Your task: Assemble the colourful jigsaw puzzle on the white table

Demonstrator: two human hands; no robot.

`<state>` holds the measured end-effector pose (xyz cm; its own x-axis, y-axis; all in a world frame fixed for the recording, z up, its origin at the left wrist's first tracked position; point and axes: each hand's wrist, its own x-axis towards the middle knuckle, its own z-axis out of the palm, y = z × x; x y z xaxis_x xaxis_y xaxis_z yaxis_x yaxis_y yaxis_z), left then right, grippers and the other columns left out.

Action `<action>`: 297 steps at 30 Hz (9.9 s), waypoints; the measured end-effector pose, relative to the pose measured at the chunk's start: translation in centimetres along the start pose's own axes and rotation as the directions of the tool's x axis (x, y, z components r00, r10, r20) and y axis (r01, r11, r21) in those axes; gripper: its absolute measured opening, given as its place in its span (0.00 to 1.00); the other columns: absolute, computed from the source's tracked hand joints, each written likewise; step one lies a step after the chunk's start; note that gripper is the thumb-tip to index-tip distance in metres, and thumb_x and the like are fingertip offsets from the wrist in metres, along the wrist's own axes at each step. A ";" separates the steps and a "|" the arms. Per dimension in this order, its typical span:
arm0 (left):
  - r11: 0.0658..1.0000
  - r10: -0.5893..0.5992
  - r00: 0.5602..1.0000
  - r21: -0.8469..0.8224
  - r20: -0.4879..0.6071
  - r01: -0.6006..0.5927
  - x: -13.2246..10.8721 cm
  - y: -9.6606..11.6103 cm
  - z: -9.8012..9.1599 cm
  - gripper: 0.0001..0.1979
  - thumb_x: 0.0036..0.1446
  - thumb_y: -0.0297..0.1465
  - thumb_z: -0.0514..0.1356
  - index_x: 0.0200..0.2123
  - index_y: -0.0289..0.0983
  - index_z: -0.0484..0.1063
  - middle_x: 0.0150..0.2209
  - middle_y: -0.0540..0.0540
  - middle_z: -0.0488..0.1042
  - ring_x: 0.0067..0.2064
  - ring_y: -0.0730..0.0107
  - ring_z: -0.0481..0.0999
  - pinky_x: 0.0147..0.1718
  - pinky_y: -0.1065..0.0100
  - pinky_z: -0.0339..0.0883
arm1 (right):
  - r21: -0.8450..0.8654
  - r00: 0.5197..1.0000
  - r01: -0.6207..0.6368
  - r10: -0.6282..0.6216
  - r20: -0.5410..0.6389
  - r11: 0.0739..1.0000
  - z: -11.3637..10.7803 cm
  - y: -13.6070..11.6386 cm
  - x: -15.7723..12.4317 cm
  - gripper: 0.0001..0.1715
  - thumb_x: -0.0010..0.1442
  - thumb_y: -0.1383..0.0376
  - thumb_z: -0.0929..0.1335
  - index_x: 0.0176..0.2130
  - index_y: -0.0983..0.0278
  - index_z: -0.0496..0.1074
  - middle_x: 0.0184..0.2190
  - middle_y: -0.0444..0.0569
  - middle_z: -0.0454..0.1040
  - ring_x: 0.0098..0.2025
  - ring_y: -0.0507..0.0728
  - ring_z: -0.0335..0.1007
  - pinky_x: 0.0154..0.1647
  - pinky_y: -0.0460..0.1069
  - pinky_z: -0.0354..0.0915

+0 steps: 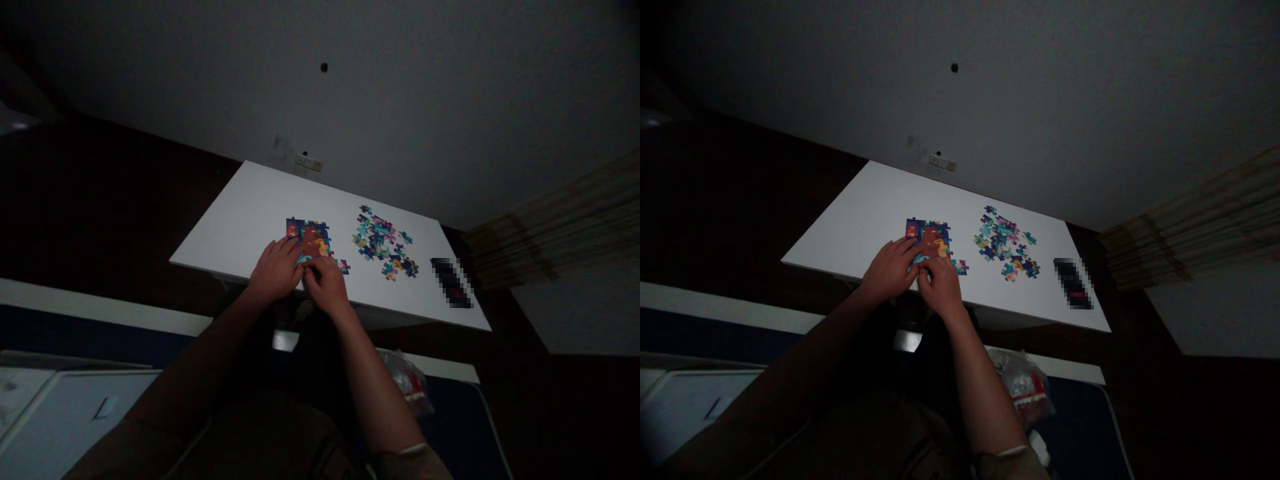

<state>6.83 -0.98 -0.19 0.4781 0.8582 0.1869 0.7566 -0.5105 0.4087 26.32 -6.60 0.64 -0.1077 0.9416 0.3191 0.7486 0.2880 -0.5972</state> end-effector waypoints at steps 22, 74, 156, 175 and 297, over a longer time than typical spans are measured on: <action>0.999 0.035 0.999 0.018 -0.033 -0.034 -0.3 0.1 -0.3 0.27 0.81 0.34 0.61 0.77 0.47 0.84 0.82 0.39 0.84 0.86 0.40 0.77 0.89 0.37 0.69 | -0.026 1.000 -0.010 0.010 0.024 1.000 0.0 -0.1 -0.3 0.10 0.79 0.68 0.71 0.48 0.55 0.85 0.50 0.56 0.92 0.57 0.70 0.86 0.68 0.65 0.78; 0.994 0.098 0.982 0.058 -0.163 -0.089 -0.2 -0.6 1.3 0.20 0.78 0.32 0.64 0.67 0.41 0.88 0.75 0.33 0.88 0.78 0.38 0.85 0.80 0.37 0.79 | -0.008 0.998 0.044 -0.045 -0.037 0.999 0.8 0.9 -0.3 0.14 0.77 0.69 0.73 0.47 0.51 0.88 0.48 0.53 0.92 0.55 0.72 0.90 0.65 0.70 0.86; 0.993 0.105 0.983 0.069 -0.148 -0.096 -0.1 -0.5 1.0 0.19 0.79 0.31 0.65 0.66 0.41 0.88 0.75 0.33 0.89 0.77 0.39 0.86 0.81 0.38 0.80 | -0.053 0.999 0.040 -0.038 0.033 0.998 0.2 0.1 -0.5 0.17 0.82 0.71 0.71 0.52 0.53 0.88 0.52 0.57 0.92 0.59 0.71 0.88 0.68 0.67 0.82; 0.993 0.105 0.987 0.060 -0.124 -0.098 -0.1 -0.6 0.9 0.18 0.79 0.31 0.65 0.66 0.39 0.88 0.74 0.32 0.89 0.77 0.39 0.86 0.80 0.38 0.79 | -0.023 0.995 0.096 -0.097 -0.007 0.995 0.8 1.1 -0.5 0.14 0.80 0.69 0.71 0.53 0.57 0.89 0.52 0.57 0.93 0.58 0.70 0.88 0.67 0.64 0.80; 0.993 0.109 0.982 0.051 -0.152 -0.102 -0.1 -0.9 1.4 0.20 0.79 0.32 0.65 0.67 0.41 0.89 0.77 0.33 0.88 0.79 0.38 0.85 0.82 0.35 0.79 | -0.038 0.990 0.130 -0.131 -0.042 0.991 1.3 1.7 -0.6 0.13 0.79 0.69 0.72 0.51 0.55 0.88 0.49 0.54 0.92 0.55 0.70 0.87 0.63 0.64 0.81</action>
<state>6.70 -0.69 -1.83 0.4841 0.7956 0.3642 0.7252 -0.5977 0.3417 26.75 -6.43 -1.50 -0.1777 0.8876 0.4251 0.7529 0.4008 -0.5221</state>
